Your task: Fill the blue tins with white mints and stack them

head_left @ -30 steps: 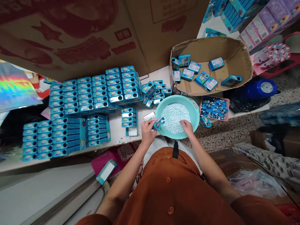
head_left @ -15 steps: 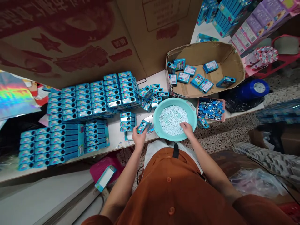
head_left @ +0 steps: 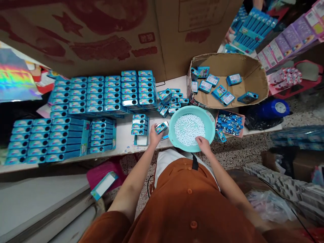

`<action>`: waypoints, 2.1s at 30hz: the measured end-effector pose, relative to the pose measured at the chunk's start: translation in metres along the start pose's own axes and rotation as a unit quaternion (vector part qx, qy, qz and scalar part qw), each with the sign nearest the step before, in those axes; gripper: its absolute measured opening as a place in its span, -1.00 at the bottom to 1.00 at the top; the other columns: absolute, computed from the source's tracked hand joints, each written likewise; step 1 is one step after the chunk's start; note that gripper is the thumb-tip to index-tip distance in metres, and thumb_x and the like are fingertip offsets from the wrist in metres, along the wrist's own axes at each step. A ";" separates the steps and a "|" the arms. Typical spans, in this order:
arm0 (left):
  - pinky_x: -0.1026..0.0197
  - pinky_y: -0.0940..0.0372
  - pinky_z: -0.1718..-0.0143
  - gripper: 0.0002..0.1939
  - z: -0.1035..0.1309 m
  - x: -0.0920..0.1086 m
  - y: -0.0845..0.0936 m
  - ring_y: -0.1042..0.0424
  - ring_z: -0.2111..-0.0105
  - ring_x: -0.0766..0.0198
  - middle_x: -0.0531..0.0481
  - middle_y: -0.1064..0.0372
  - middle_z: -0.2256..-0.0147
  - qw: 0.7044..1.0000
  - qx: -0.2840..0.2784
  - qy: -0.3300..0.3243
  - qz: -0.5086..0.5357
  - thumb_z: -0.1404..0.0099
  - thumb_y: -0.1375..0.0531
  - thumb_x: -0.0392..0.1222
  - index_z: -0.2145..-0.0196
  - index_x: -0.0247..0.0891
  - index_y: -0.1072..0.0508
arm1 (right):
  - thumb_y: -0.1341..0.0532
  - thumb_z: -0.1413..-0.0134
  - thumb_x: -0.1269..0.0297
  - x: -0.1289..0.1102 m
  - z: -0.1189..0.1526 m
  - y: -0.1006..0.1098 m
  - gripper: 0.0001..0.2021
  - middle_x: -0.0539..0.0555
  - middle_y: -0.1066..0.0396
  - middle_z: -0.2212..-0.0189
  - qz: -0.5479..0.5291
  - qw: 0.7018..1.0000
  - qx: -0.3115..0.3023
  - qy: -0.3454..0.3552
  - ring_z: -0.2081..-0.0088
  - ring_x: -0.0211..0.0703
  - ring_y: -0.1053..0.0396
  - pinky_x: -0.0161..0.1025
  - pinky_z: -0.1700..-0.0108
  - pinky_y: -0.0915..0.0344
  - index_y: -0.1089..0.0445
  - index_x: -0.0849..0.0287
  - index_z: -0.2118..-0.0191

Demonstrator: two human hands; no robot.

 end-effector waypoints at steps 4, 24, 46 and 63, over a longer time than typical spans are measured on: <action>-0.05 -0.20 -0.10 -0.11 0.023 -0.012 0.012 -0.27 -0.09 -0.01 -0.23 -0.26 -0.04 0.999 0.043 -0.013 0.028 0.00 -0.35 -0.13 -0.21 -0.19 -0.02 | 0.03 -0.12 0.03 0.002 -0.001 -0.002 -0.66 0.06 -0.44 0.40 0.030 0.999 -0.018 0.016 0.33 -0.10 -0.34 -0.28 0.29 -0.15 -0.37 0.11 0.40; 0.00 -0.25 -0.05 -0.48 0.149 -0.088 0.026 -0.40 0.05 0.11 -0.17 -0.41 0.12 0.983 0.099 0.154 0.026 -0.10 -0.28 -0.14 0.00 -0.24 -0.28 | 0.02 -0.20 0.17 -0.003 -0.010 -0.040 -0.68 0.14 -0.44 0.25 0.222 0.966 -0.131 0.033 0.28 -0.13 -0.31 -0.28 0.34 -0.09 -0.45 0.15 0.28; -0.04 -0.05 -0.19 -0.27 0.017 -0.006 0.016 -0.14 -0.16 -0.05 -0.24 -0.23 -0.07 0.997 0.067 -0.003 -0.035 -0.02 -0.33 -0.19 -0.12 -0.28 -0.17 | -0.06 -0.17 0.17 0.001 -0.012 -0.047 -0.73 0.14 -0.44 0.15 0.248 0.958 -0.137 0.033 0.19 -0.11 -0.33 -0.29 0.31 -0.11 -0.48 0.13 0.23; 0.04 -0.25 0.02 -0.61 0.000 -0.003 0.004 -0.36 0.07 0.00 -0.13 -0.41 0.16 1.000 0.023 0.006 -0.019 -0.03 -0.31 -0.21 0.14 -0.23 -0.41 | -0.03 -0.20 0.15 0.002 -0.013 -0.048 -0.71 0.14 -0.42 0.18 0.256 0.957 -0.137 0.028 0.24 -0.13 -0.32 -0.29 0.34 -0.09 -0.46 0.13 0.24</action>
Point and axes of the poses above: each hand's wrist, its own z-axis away from the middle knuckle, its own y-axis out of the back of the hand, x = y × z, the point moved 7 cm from there along -z, towards the middle knuckle
